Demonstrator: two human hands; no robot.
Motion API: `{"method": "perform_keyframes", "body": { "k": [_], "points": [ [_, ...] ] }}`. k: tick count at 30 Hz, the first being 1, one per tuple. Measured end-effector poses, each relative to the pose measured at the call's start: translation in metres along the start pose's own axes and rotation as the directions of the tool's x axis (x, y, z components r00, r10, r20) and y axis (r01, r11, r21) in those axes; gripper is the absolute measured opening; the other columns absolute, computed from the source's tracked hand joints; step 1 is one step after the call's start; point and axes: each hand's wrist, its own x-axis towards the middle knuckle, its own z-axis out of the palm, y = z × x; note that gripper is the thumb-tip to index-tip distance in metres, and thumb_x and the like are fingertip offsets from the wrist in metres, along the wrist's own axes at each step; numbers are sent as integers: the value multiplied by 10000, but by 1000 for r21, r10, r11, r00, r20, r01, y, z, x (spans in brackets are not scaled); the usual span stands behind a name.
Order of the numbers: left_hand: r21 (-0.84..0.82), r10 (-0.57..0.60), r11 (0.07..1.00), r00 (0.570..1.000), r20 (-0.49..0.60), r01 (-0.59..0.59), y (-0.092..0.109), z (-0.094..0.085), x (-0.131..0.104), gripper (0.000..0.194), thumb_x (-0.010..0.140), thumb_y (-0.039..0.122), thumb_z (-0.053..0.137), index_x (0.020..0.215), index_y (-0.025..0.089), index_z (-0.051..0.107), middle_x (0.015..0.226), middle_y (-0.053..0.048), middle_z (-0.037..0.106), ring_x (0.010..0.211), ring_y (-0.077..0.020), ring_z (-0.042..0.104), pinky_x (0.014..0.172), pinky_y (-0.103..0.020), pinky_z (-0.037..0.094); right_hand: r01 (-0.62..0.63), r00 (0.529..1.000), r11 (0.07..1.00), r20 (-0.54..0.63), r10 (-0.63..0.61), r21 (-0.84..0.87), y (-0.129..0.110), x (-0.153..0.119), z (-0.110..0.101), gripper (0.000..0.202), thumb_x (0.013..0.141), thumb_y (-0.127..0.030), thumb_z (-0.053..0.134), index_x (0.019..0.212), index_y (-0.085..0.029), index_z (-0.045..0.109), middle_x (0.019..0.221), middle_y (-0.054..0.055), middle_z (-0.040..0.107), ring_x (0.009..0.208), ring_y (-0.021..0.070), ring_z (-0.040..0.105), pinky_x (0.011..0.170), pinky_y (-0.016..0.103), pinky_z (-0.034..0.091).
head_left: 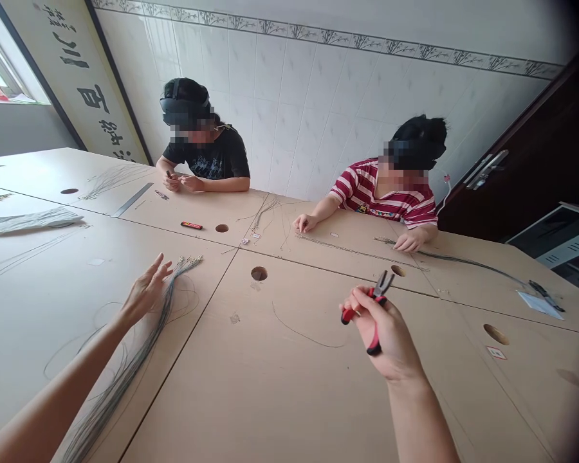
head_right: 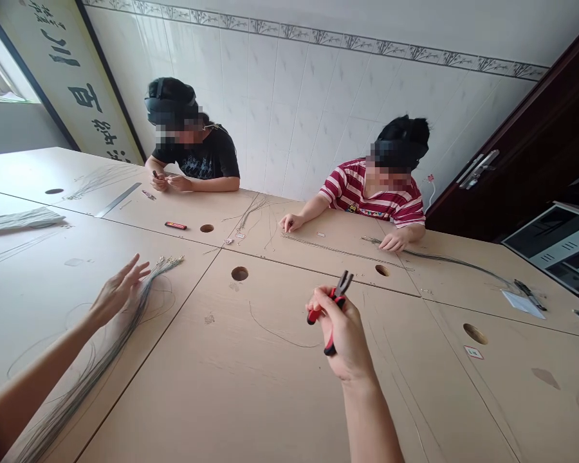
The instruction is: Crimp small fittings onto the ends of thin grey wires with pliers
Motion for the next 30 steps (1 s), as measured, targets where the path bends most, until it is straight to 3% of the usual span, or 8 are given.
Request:
{"method": "perform_keyframes", "body": {
  "k": [4,7,10,14,17,20,24,30],
  "points": [
    [-150,-105,984,993,-61,95,15,-20,5,655,971,546,218,1438,149,449,1286,-152,655,1144,-277,643,890,-413,538,-31,997,999,63,34,-44,12,4,9,228,770,-334,760,660,-193,618,664,-22,491,681,140,467,747,325,437],
    [-189,-198,968,966,-168,166,28,-32,9,552,893,554,445,1222,161,649,924,-93,780,938,-290,682,810,-444,539,-40,993,996,111,50,-85,17,6,17,258,796,-349,735,650,-191,593,684,-15,504,693,141,470,752,318,422],
    [-245,-237,954,935,-263,172,51,-36,15,435,785,460,632,1146,221,680,629,32,689,685,-211,614,694,-391,519,-36,989,990,139,56,-136,19,8,25,238,802,-377,726,700,-198,605,688,-14,509,696,146,465,753,322,414],
    [-337,-134,941,945,-297,27,108,-24,18,373,786,326,630,1155,304,677,745,45,611,825,-174,591,812,-331,476,14,977,977,212,32,-211,15,9,37,239,826,-402,692,737,-199,601,723,-3,523,721,152,465,758,323,408],
    [-411,-21,908,970,-241,-82,163,-9,12,394,765,312,655,1158,330,682,805,32,625,794,-164,599,755,-307,500,42,965,972,260,19,-229,11,11,43,244,845,-412,666,754,-200,589,737,4,520,732,155,457,740,315,397],
    [-567,212,794,974,-81,-220,210,5,2,351,809,329,648,1155,285,692,908,-3,667,867,-168,619,814,-309,495,59,960,970,281,10,-236,4,14,48,234,840,-407,664,761,-200,586,747,7,521,746,159,457,715,303,377],
    [-631,221,767,971,90,-117,248,21,-13,292,886,450,584,969,220,744,880,-46,723,820,-178,638,730,-292,502,116,960,951,279,-33,-287,-4,15,53,234,840,-400,643,737,-202,575,724,0,515,723,154,443,705,298,355],
    [-706,395,708,818,418,19,266,35,-29,274,892,422,595,865,205,762,911,-57,770,855,-207,690,788,-312,541,176,946,903,320,-46,-392,-5,9,54,282,876,-421,608,724,-201,522,694,-18,427,686,142,388,647,281,315]
  ]
}}
